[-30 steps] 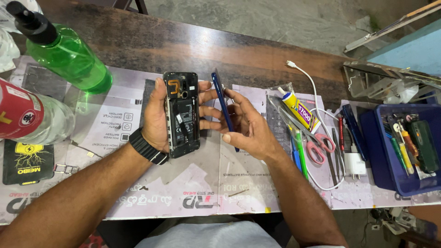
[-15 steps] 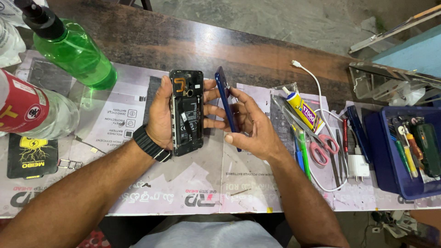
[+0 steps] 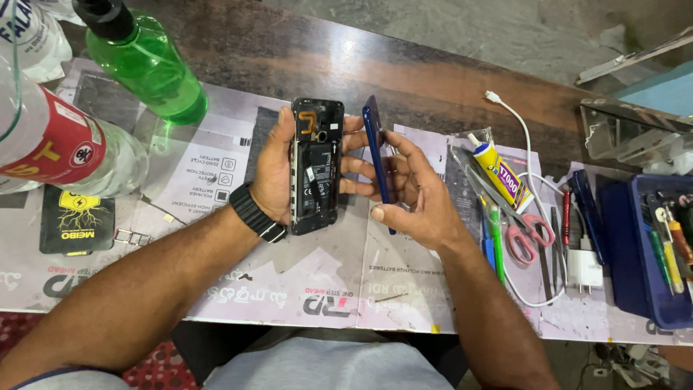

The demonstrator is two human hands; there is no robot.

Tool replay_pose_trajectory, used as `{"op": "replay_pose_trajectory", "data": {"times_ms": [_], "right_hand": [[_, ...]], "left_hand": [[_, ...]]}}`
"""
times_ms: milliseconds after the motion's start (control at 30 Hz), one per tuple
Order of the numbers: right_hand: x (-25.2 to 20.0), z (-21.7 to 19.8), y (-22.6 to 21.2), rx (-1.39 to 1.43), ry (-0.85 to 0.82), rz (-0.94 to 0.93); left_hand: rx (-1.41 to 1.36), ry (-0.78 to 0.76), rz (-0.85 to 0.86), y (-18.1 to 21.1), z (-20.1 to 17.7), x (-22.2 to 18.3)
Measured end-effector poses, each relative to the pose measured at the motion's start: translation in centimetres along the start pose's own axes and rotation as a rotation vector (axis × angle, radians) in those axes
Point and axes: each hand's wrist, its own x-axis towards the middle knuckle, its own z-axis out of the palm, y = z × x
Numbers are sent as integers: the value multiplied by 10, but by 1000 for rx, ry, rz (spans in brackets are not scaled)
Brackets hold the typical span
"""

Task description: The person removes the back cover and internal components of a mobile phone by hand and with a tool, then tests the screen by turning the device on and interacting with the display.

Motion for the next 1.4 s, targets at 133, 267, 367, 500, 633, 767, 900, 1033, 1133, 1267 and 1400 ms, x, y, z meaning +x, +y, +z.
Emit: {"op": "replay_pose_trajectory", "data": {"times_ms": [133,267,367,500,633,767,900,1033,1133,1267,1400], "right_hand": [[0,0,1,-8,3,8],[1,0,0,-6,3,6],[1,0,0,-13,13,20],[1,1,0,-15,7,5],[1,2,-1,-9,6,-7],[1,1,-3,-24,8,8],[0,1,-2,-31,15,35],[-1,1,-1,3,10,23],[-1,1,0,0,7,19],[-1,-2,1,-27,22,38],[-2,-2,3,-48,22,50]], "left_hand": [[19,6,4,0,0,0],[8,10,-7,1,0,0],[12,11,-5,0,0,0],[22,3,-4,-1,-1,1],[10,-1,-4,-1,-2,1],[-5,-10,-13,-1,-3,1],[7,-14,-10,-1,-3,1],[-13,6,-31,0,-1,0],[24,19,-15,1,2,0],[14,19,-25,2,3,0],[33,13,-10,0,1,-1]]}}
